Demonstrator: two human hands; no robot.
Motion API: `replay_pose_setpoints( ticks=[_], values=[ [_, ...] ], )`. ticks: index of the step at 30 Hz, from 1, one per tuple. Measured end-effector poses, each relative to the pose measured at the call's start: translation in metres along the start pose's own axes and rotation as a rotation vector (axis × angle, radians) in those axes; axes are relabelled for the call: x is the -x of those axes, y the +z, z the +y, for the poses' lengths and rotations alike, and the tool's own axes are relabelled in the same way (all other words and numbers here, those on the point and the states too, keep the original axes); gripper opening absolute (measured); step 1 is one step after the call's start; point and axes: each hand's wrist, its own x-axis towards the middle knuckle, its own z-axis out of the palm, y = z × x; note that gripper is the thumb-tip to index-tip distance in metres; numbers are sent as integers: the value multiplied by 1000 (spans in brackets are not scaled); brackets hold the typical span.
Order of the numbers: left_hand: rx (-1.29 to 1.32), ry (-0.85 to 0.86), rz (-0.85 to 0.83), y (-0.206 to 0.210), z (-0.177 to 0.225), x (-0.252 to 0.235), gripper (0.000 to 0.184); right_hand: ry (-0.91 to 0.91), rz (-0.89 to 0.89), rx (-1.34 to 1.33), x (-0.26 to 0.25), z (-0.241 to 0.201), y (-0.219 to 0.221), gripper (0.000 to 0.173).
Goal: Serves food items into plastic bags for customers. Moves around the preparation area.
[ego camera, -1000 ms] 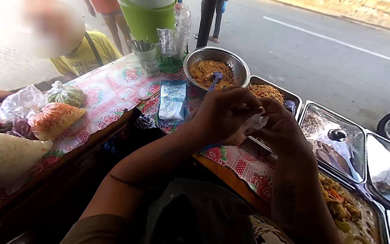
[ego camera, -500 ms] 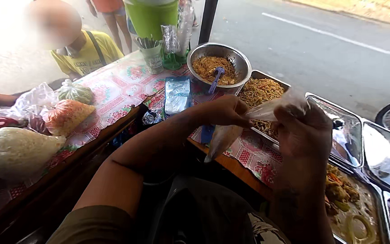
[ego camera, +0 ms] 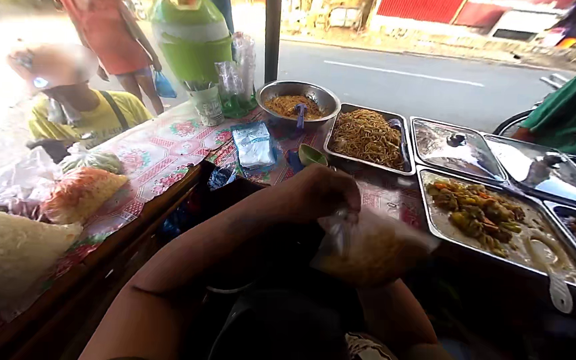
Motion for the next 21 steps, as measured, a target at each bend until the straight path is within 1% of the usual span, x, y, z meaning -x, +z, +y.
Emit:
replay_pose_setpoints(
  ticks=[1, 2, 3, 4, 5, 6, 7, 9, 10, 11, 12, 14, 15, 17, 19, 21],
  values=[
    [-32, -51, -75, 3, 5, 16, 6, -28, -58, 58, 5, 4, -3, 9],
    [-91, -109, -140, 7, 11, 32, 6, -38, -70, 135, 10, 4, 2, 9],
    [-169, -161, -182, 11, 17, 49, 6, -7, -47, 198, 16, 2, 12, 8],
    [-244, -219, -198, 15, 21, 66, 6, 39, 13, 254, 19, 0, 29, 7],
    [-311, -289, -183, 19, 23, 82, 7, 97, 123, 323, 20, -1, 52, 8],
    [-334, -383, -127, 22, 23, 97, 10, 148, 263, 410, 17, 0, 76, 11],
    [-288, -501, -39, 26, 21, 110, 14, 162, 397, 508, 13, 5, 97, 11],
    [-4, -774, 246, 40, 21, 123, 19, 58, 585, 688, 7, 30, 120, 9],
    [182, -873, 418, 50, 20, 126, 19, -16, 634, 767, 7, 44, 126, 9],
    [351, -920, 585, 62, 18, 127, 20, -91, 650, 844, 8, 57, 130, 10],
    [488, -932, 730, 74, 14, 128, 21, -165, 646, 921, 11, 68, 134, 12],
    [631, -930, 921, 94, 7, 128, 16, -258, 632, 1080, 17, 82, 142, 20],
    [655, -931, 968, 103, 6, 130, 13, -267, 646, 1156, 20, 87, 145, 23],
    [653, -982, 1006, 118, 7, 134, 10, -200, 679, 1232, 27, 94, 149, 28],
    [641, -1053, 1029, 129, 7, 141, 10, -100, 698, 1202, 34, 104, 152, 33],
    [648, -1117, 1046, 139, 6, 149, 8, 13, 708, 1106, 41, 109, 156, 42]
  ],
)
